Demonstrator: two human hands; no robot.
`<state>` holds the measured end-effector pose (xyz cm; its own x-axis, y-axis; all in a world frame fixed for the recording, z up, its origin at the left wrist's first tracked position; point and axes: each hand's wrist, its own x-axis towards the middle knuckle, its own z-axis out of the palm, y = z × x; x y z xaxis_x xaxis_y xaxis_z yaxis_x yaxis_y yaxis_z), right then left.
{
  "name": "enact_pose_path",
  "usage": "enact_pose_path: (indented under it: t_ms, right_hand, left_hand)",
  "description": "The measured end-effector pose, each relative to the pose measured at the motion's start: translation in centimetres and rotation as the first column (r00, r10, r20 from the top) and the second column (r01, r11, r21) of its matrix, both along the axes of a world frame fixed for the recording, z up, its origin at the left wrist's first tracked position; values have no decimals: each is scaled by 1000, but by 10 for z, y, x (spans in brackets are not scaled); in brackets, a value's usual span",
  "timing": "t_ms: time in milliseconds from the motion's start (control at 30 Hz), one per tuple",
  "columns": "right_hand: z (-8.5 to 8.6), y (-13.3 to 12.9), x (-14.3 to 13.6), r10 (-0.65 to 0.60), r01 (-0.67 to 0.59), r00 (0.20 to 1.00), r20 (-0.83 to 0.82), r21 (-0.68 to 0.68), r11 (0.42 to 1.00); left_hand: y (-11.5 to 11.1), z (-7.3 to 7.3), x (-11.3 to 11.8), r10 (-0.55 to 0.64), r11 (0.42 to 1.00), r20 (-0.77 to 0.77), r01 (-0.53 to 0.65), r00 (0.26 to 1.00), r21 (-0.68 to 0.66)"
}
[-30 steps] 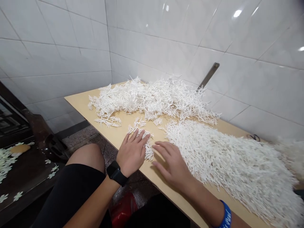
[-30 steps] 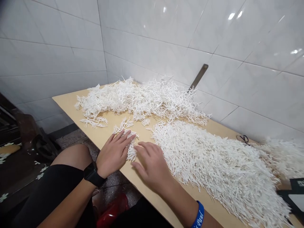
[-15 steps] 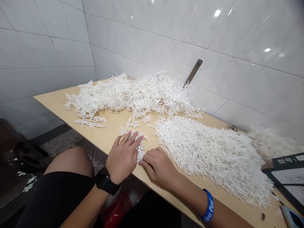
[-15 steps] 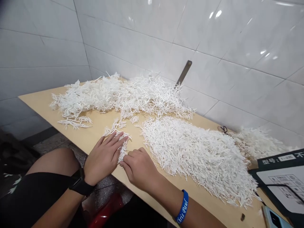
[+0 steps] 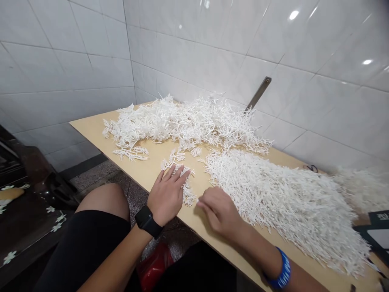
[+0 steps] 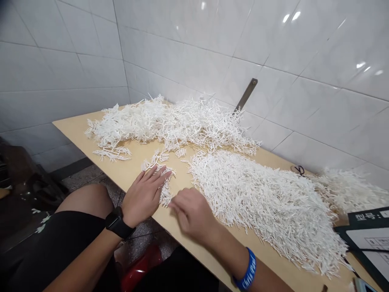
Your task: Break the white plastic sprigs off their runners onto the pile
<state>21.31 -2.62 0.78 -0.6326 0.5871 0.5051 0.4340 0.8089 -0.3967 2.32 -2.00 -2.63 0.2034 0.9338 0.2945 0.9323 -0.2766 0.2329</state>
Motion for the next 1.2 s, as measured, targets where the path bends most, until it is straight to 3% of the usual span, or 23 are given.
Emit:
enact_pose_path:
  t_ms: [67,200,333,400,467,533,633,700,833,933,1200]
  right_hand:
    - [-8,18,10,-174,173,983,58,33,984]
    - [-17,41,27,-432,432,902,-2,23,902]
    - [-20,45,30,-549,546,835,-38,-65,835]
    - [-18,43,27,-568,568,821,-59,-18,823]
    - [-15,38,24,-548,553,832,-83,63,831]
    - [-12,31,18,-461,468,883,-81,93,879]
    - [-9,18,6,-238,238,971,-8,25,971]
    - [-9,11,-2,-115,118,989,91,-30,993]
    - [-11,6,-10,-95,109,955,281,-36,993]
    - [-12,6,-10,-101,121,941,324,-42,992]
    - [-8,-6,-15,114,-84,985,128,-220,972]
  left_hand:
    - [-1,0,0,3,1000,-1,-3,1000,15]
    - [-1,-2,1,4,999,-10,-4,1000,45]
    - [-1,-4,0,-4,998,-14,5,1000,58]
    - [-1,-4,0,-4,998,-10,5,1000,60]
    - [-1,-3,1,-1,998,-3,1,1000,62]
    - [-1,-2,1,0,998,3,0,1000,62]
    - [-1,-1,2,-3,998,9,2,1000,57]
    - [-2,0,2,-6,999,16,5,1000,54]
    - [-2,1,3,-14,998,28,12,1000,54]
    - [-3,0,3,-11,999,37,9,999,51]
    - [-3,2,5,26,1000,47,-26,999,11]
